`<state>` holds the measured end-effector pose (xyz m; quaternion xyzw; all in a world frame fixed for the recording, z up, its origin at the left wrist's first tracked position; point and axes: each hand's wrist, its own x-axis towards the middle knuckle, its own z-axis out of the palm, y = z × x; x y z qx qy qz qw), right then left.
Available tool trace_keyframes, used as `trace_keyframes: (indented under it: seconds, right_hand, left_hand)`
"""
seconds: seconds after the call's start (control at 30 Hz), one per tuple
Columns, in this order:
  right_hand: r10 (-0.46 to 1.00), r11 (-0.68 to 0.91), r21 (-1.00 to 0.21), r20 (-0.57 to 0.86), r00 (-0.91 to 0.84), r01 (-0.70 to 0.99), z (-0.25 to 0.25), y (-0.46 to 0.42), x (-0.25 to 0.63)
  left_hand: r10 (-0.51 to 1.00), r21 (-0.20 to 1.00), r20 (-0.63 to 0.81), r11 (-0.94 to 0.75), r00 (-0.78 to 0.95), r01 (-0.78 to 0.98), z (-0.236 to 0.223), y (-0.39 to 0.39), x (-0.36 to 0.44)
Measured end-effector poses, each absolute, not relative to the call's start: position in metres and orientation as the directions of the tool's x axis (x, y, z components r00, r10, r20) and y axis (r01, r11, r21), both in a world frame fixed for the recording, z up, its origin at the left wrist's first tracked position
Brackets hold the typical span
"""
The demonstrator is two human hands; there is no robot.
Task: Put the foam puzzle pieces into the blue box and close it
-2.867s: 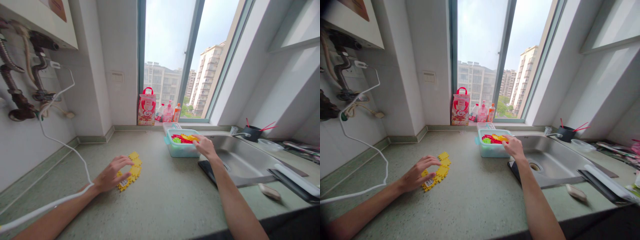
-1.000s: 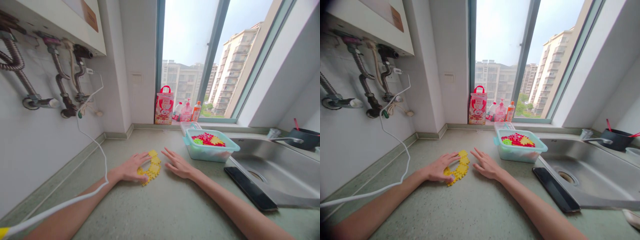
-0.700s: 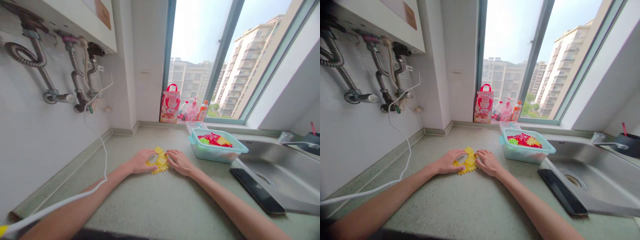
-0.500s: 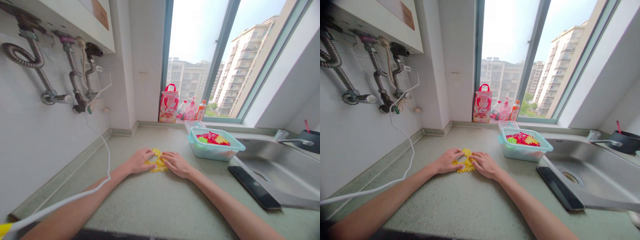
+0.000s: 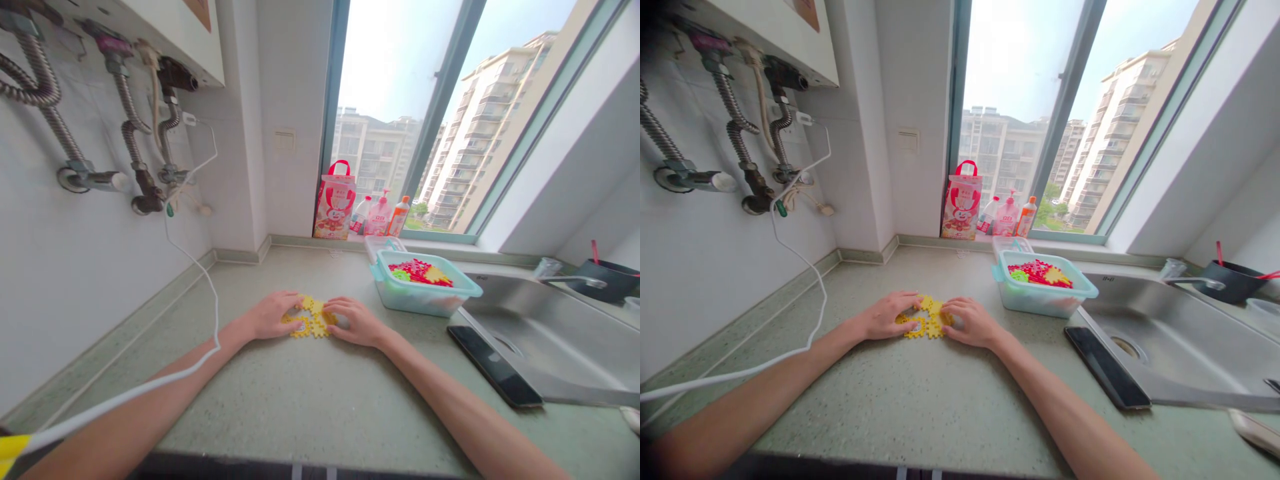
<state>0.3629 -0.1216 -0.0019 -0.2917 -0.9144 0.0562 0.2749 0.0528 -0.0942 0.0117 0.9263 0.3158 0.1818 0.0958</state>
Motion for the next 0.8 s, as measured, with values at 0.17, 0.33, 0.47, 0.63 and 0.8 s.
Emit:
trace_keyframes:
  seconds: [0.17,0.33,0.47,0.63,0.8]
  right_hand:
    - [0.563,0.817,-0.245,0.533,-0.632,0.521,-0.002,-0.118,0.368]
    - [0.629,0.747,-0.245,0.562,-0.537,0.618,-0.006,-0.116,0.362]
    - [0.716,0.662,-0.266,0.499,-0.488,0.7,-0.009,-0.116,0.358]
    - [0.704,0.707,-0.363,0.442,-0.555,0.607,-0.014,-0.11,0.371]
    - [0.662,0.749,-0.415,0.456,-0.595,0.516,-0.016,-0.104,0.375]
  left_hand:
    - [0.562,0.32,0.31,-0.821,0.767,0.472,0.014,-0.097,0.054]
    - [0.5,0.305,0.32,-0.859,0.805,0.412,0.019,-0.104,0.06]
    - [0.506,0.297,0.316,-0.856,0.803,0.423,0.019,-0.107,0.062]
    - [0.502,0.31,0.313,-0.856,0.806,0.413,0.019,-0.106,0.061]
    - [0.499,0.339,0.306,-0.853,0.811,0.397,0.018,-0.105,0.059]
